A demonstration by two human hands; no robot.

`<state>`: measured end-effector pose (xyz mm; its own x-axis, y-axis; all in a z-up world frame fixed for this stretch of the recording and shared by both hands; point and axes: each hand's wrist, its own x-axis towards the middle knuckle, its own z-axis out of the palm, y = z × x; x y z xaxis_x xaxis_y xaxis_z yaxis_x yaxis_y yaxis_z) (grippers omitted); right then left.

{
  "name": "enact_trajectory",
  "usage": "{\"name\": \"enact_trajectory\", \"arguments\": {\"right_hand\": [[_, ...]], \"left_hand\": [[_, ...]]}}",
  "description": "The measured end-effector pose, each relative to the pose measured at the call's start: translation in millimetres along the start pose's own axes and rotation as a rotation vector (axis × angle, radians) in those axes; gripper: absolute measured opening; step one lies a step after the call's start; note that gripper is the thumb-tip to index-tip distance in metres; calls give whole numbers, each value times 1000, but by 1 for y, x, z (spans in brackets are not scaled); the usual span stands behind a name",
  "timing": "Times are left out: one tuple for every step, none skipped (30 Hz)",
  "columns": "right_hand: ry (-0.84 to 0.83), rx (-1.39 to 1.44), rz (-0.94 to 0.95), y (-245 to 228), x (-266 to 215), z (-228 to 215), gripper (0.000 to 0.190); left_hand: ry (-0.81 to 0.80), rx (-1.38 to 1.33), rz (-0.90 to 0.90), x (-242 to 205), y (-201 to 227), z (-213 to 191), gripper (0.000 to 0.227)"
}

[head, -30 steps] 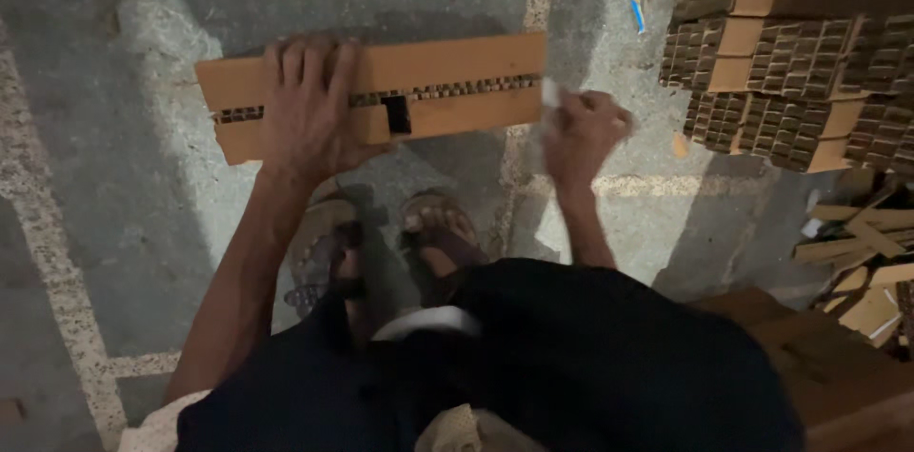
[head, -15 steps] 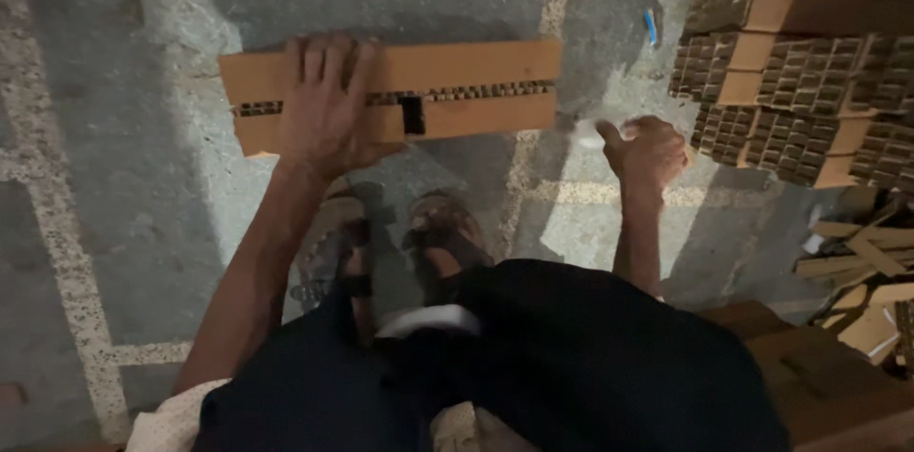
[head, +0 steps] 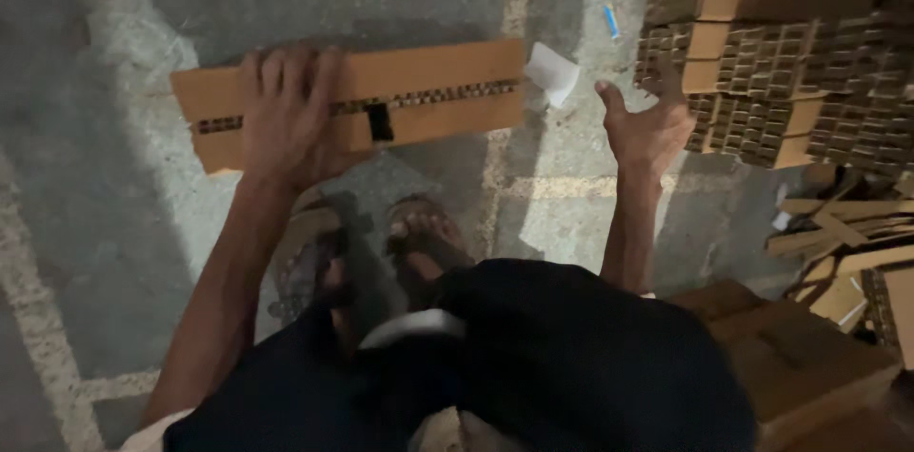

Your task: The person assembles flat cardboard boxes by hand on a warehouse floor. They fold the side flaps inward, tuck the end flaps into slots, and press the seams to form rectangular boxes. The person repeats this process for multiple boxes.

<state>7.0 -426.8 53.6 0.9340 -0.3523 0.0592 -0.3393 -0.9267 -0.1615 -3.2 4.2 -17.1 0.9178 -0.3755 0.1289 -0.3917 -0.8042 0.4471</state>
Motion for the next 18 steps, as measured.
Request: {"name": "enact_trajectory", "arguments": {"right_hand": [[92, 17, -73, -4, -1, -3, 64], [84, 156, -37, -9, -1, -4, 58], [69, 300, -1, -15, -3, -3, 52], [55, 443, 37, -23, -6, 1, 46], [11, 521, 3, -33, -9, 9, 42], [-34, 600, -31, -45, -14, 18, 39], [-81, 679, -68, -59, -20, 29, 38], [-133, 734, -200, -79, -28, 45, 45], [-185, 784, -326, -101, -37, 62, 52], [-233, 528, -400, -121, -43, 76, 59], [-278, 266, -475, -141, -45, 89, 66], [-251, 224, -552, -162, -48, 102, 69], [-224, 180, -629, -180, -52, 113, 73], [-193, 165, -665, -194, -58, 120, 72], [-161, 145, -698, -206, -62, 126, 71], [-129, 125, -730, -215, -63, 130, 70], [-131, 185, -707, -217, -63, 130, 67], [-131, 244, -684, -218, -66, 127, 63]], "left_hand": [[41, -24, 3, -1, 1, 1, 116], [14, -8, -10, 1, 2, 3, 116], [-18, 11, -25, 0, 2, 3, 116], [-50, 31, -41, 0, 2, 3, 117], [-59, 48, -40, 0, 2, 3, 119], [-67, 65, -39, 1, 2, 3, 121], [-76, 83, -41, 1, 3, 3, 124], [-61, 75, -41, 1, 2, 3, 123], [-50, 62, -37, 1, 2, 3, 122], [-39, 49, -33, 0, 2, 3, 121], [-40, 27, -43, 0, 3, 3, 120], [-41, 4, -54, 0, 3, 4, 119], [-43, -21, -65, 0, 2, 4, 118], [-57, 11, -68, 0, 1, 3, 115], [-70, 39, -66, 0, 1, 3, 112], [-84, 67, -64, 0, 0, 4, 109], [-100, 49, -65, 1, -1, 4, 107], [-118, 32, -66, 1, -3, 5, 106]]}}
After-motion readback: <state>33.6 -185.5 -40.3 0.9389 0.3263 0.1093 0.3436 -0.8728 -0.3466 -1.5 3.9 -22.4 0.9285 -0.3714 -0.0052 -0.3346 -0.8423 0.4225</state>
